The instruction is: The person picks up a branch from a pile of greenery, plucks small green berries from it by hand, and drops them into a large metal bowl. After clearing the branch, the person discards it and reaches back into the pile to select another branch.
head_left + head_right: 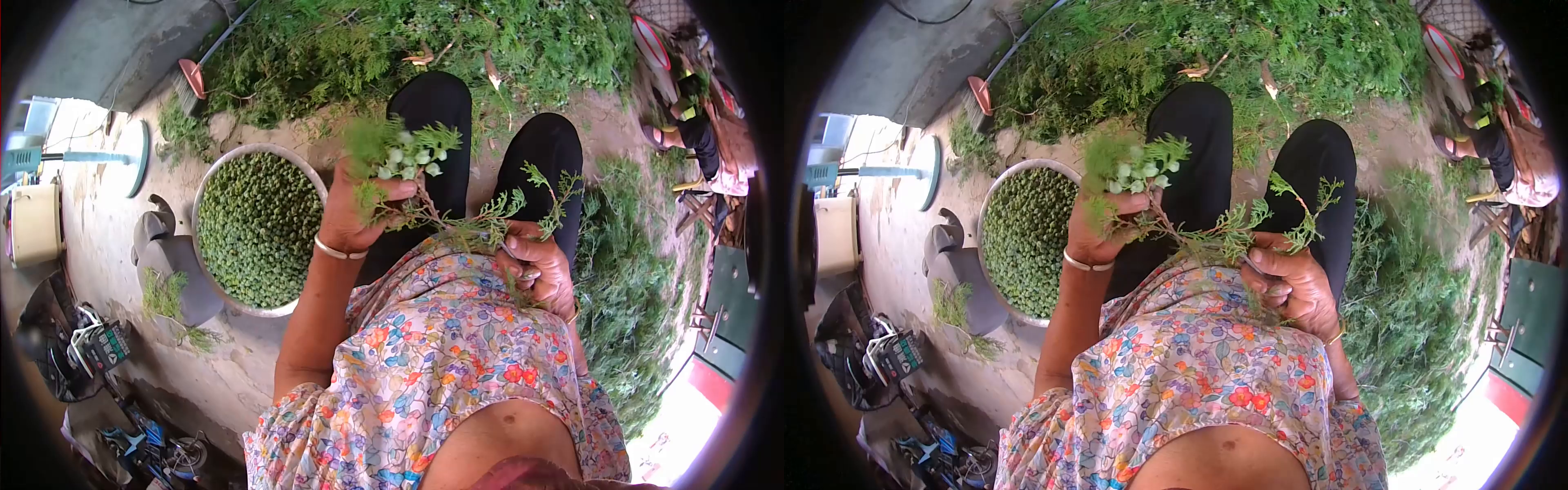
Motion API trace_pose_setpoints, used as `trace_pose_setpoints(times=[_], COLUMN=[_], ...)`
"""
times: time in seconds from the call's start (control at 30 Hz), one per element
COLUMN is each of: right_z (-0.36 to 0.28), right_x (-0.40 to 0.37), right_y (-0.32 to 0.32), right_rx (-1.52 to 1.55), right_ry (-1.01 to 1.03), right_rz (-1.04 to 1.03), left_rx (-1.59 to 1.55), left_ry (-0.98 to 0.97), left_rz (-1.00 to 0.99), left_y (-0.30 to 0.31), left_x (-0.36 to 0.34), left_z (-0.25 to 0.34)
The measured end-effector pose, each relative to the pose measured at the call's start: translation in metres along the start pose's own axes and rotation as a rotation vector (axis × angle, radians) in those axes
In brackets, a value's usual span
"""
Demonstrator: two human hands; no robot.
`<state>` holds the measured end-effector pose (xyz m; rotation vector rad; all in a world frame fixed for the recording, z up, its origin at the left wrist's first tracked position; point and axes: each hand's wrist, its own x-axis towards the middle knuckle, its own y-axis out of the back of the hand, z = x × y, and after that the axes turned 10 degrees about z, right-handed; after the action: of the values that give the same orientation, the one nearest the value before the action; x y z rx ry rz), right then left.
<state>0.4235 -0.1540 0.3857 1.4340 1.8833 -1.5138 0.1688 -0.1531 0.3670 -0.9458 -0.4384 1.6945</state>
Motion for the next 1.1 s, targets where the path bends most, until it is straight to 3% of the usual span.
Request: trace_pose_setpoints(times=[0.17,0.23,0.3,0.4,0.47,0.5,0.57,0.63,0.7,0.73,0.87,0.93,1.1], right_z=[0.001,0.004,-0.003,-0.003,-0.003,-0.002,-0.003,-0.007,-0.002,0.0,-0.003,-0.003,0.001], right_x=[-0.004,0.0,-0.003,-0.004,-0.001,0.0,0.001,-0.001,0.002,0.003,0.005,0.005,0.001], right_y=[-0.007,0.01,0.004,-0.006,-0.008,-0.007,-0.009,-0.013,-0.013,-0.012,-0.014,-0.013,-0.012], right_rx=[-0.006,0.096,-0.016,-0.07,-0.097,-0.098,-0.102,-0.097,-0.096,-0.096,-0.072,-0.073,-0.091], right_ry=[0.067,0.07,0.076,0.121,0.108,0.116,0.125,0.106,0.118,0.127,0.083,0.07,0.128], right_rz=[0.092,0.01,-0.042,0.038,0.029,0.032,0.033,0.015,0.068,0.124,-0.025,0.034,0.082], left_rx=[0.002,-0.242,0.139,0.419,1.501,1.502,2.074,2.069,1.74,1.552,0.992,1.134,1.246], left_ry=[-0.12,-0.074,-0.312,-0.462,-0.458,-0.461,-0.682,-0.708,-0.827,-0.833,-0.764,-0.935,-1.006], left_rz=[0.333,0.211,0.497,0.661,0.901,0.906,0.845,0.85,1.013,0.984,0.438,0.234,0.231], left_y=[0.065,0.104,0.11,0.156,0.19,0.203,0.204,0.193,0.175,0.137,0.031,-0.006,-0.017], left_x=[0.016,0.014,-0.01,-0.042,-0.06,-0.066,-0.074,-0.079,-0.075,-0.074,-0.064,-0.054,-0.017], left_z=[0.013,0.042,0.058,0.077,0.089,0.09,0.091,0.088,0.088,0.086,0.055,0.041,0.016])
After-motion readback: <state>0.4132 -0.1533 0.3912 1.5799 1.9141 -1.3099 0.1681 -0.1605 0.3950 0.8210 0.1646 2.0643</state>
